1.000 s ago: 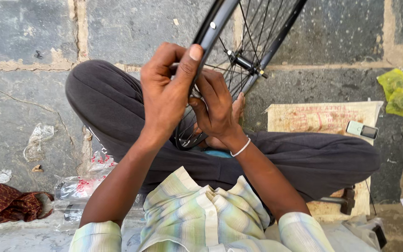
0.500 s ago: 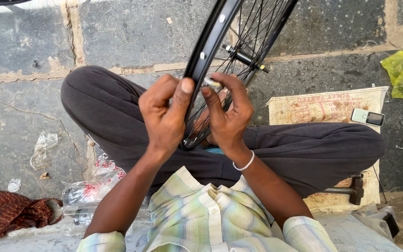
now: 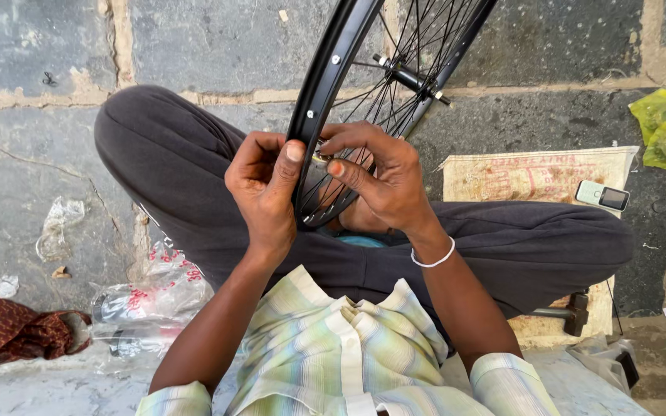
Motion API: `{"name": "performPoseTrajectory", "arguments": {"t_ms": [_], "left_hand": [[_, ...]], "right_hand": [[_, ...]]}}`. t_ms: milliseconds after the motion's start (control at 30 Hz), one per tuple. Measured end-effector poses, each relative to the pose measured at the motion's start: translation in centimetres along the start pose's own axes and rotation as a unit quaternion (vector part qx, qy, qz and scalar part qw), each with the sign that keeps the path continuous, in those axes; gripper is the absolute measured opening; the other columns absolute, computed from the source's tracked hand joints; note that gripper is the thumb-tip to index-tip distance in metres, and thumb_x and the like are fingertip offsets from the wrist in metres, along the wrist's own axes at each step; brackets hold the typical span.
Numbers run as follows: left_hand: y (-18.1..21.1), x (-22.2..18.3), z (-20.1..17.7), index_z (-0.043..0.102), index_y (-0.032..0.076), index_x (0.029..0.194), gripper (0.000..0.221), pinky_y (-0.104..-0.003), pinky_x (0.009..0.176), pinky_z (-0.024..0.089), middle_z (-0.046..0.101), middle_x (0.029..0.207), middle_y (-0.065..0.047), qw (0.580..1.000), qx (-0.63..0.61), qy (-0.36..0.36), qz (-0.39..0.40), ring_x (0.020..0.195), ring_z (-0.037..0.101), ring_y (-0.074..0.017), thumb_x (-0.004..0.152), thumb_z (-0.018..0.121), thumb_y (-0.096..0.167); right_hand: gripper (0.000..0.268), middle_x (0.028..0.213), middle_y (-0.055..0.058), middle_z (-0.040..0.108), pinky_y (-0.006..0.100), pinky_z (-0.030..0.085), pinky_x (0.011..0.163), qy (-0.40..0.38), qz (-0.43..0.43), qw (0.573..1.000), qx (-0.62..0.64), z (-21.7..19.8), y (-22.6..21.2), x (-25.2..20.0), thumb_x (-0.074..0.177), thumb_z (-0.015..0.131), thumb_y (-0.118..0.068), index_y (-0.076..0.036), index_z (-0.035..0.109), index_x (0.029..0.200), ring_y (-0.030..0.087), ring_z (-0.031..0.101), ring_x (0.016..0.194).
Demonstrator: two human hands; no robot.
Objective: The person sits on the floor and inserts metal nipples into holes in a bicycle rim, threading them onto spokes by hand. They rotate the rim to access different holes and pick up small parts from the ground one at a time.
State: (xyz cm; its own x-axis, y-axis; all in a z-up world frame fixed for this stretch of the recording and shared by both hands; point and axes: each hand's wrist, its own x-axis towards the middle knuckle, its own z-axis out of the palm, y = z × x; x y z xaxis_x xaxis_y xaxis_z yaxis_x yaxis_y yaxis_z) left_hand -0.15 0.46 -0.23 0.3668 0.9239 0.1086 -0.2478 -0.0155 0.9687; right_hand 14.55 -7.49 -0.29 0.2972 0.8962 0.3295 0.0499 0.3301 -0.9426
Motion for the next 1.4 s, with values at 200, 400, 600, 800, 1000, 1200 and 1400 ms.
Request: {"name": "performPoseTrajectory", "arguments": {"t_ms": [200,400,600,800,1000,1200,1400], "left_hand": [[0.0,0.3,-0.1,0.068,-0.002,0.106,0.03,-0.022,0.079,0.049,0.067,0.093,-0.002,0.998,-0.055,-0.018,-0.017,0.085,0.061,-0.0067,0.099,0.078,0.026],[0.0,-0.1,0.1,0.069,-0.002,0.113,0.032,-0.024,0.089,0.053,0.067,0.105,-0.003,0.992,-0.099,-0.073,-0.005,0.096,0.064,-0.0084,0.099,0.078,0.025],[0.7,0.4,0.5,0.067,-0.002,0.103,0.03,-0.023,0.075,0.051,0.068,0.092,-0.003,0.996,-0.077,-0.035,-0.043,0.082,0.062,-0.0077,0.096,0.081,0.024],[0.7,0.8,0.4,0.069,-0.003,0.103,0.031,-0.023,0.075,0.051,0.069,0.09,-0.004,0.996,-0.066,-0.035,-0.05,0.081,0.062,-0.0078,0.097,0.081,0.025],[0.2,0.5,0.0,0.069,0.0,0.107,0.035,-0.023,0.083,0.054,0.069,0.1,-0.002,0.993,-0.097,-0.071,-0.016,0.091,0.065,-0.0067,0.092,0.079,0.03],[0.4,0.6,0.0,0.071,-0.005,0.108,0.027,-0.027,0.081,0.052,0.071,0.096,-0.009,0.996,-0.064,-0.058,-0.034,0.089,0.064,-0.0125,0.1,0.079,0.02],[0.7,0.4,0.8,0.07,-0.002,0.114,0.028,-0.025,0.084,0.052,0.069,0.106,-0.005,0.997,-0.052,-0.056,-0.023,0.093,0.064,-0.009,0.1,0.073,0.022]], "right_hand": [[0.043,0.118,0.01,0.067,0.033,0.05,0.104,-0.095,0.04,0.995,-0.013,-0.2,-1.6,1.8,0.088,0.079,-0.014,0.0,0.063,0.126,0.018,0.064,0.114],[0.027,0.099,0.003,0.065,0.021,0.056,0.081,0.048,0.013,0.982,-0.181,-0.2,-0.4,1.3,0.093,0.077,-0.02,-0.005,0.063,0.112,0.009,0.065,0.092],[0.015,0.109,0.005,0.062,0.029,0.053,0.098,0.013,0.058,0.989,0.138,0.1,-0.8,1.9,0.084,0.078,-0.01,-0.007,0.067,0.095,0.013,0.062,0.105],[0.042,0.117,0.009,0.064,0.031,0.049,0.11,-0.052,-0.012,0.999,-0.011,-0.7,0.7,1.4,0.084,0.076,-0.004,0.002,0.061,0.123,0.017,0.062,0.117],[0.035,0.106,0.004,0.067,0.024,0.057,0.089,0.059,0.002,0.98,-0.188,0.1,0.6,0.9,0.088,0.079,-0.008,0.001,0.06,0.116,0.012,0.067,0.097],[0.014,0.109,0.008,0.06,0.032,0.057,0.095,0.069,0.053,0.982,0.168,-0.1,0.2,0.9,0.086,0.074,-0.005,0.003,0.068,0.096,0.016,0.064,0.104],[0.024,0.11,0.017,0.066,0.032,0.059,0.084,0.147,-0.151,0.911,-0.353,2.3,0.7,0.2,0.092,0.079,0.0,0.0,0.059,0.106,0.021,0.071,0.1]]}}
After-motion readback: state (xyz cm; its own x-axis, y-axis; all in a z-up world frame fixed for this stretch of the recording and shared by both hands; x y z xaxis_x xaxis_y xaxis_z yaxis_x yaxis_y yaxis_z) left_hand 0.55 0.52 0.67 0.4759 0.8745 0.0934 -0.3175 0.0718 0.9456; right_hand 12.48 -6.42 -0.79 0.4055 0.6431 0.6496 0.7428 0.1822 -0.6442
